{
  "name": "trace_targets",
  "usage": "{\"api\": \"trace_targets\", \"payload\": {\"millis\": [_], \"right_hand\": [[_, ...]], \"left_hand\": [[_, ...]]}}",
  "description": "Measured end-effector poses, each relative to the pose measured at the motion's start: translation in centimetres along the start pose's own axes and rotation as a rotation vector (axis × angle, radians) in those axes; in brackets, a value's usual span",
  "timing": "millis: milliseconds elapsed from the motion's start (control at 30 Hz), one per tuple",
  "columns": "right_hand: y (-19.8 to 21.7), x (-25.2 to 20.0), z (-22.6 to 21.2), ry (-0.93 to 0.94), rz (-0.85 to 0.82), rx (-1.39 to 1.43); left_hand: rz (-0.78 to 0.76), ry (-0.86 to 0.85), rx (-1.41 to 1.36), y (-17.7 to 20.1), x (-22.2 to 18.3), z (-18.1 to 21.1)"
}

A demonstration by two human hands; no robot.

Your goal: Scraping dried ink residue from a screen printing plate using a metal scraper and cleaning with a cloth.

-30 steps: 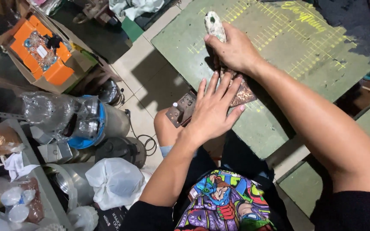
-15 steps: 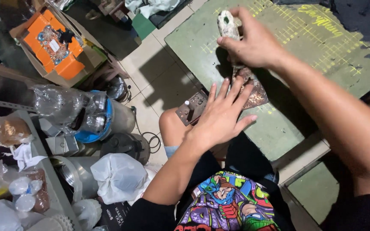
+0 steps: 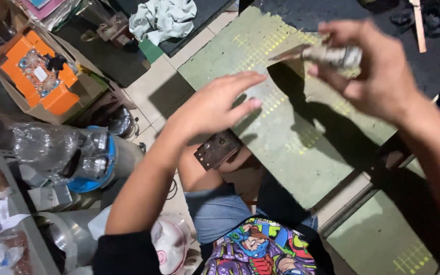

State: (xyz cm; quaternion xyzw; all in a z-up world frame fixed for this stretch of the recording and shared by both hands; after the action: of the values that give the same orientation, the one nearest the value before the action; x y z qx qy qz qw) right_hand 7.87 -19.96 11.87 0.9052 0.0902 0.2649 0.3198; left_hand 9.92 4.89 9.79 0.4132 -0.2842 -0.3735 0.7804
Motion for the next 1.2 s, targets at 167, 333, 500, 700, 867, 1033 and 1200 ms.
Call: {"api": "trace_targets", "payload": {"millis": [167,333,500,700,867,1033,1200], "right_hand": [[-2.8,-2.0,0.6,0.275,0.075,-0.338],[-4.2,-1.8,-1.8,0.049,-0.013,-0.74],[-5.3,-2.8,3.7,-0.014,-0.015,-0.726],[-3.2,0.0,6.1,-0.008,0.051,-0.684],[-4.5,0.8,8.6,0.025,0.005,-0.62],[-3.9,1.2,8.3,0.008,-0.016,-0.615],[-4.1,1.5,7.8,0.065,0.01,-0.576]], "left_hand": [[-0.11,0.141,-0.04,-2.6,7.0,-5.4],[-0.136,-0.01,0.069,-5.7,13.0,-10.0],[0.036,-0.128,0.206,-8.3,15.8,-13.4],[0.424,-0.265,0.23,-9.3,17.8,-15.9],[0.5,-0.261,0.441,-10.6,18.6,-17.4],[0.501,-0.219,0.508,-11.0,18.9,-17.3],[0.508,-0.153,0.531,-10.4,18.5,-16.2]]}}
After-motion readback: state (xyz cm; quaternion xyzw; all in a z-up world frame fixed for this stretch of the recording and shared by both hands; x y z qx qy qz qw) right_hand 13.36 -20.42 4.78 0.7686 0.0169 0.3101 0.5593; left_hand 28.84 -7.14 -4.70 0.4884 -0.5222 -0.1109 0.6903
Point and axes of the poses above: each hand's wrist, its own x-axis towards the middle knuckle, its own y-axis out of the back of the hand, z = x × y, the point moved 4 cm from there along x, towards the middle knuckle
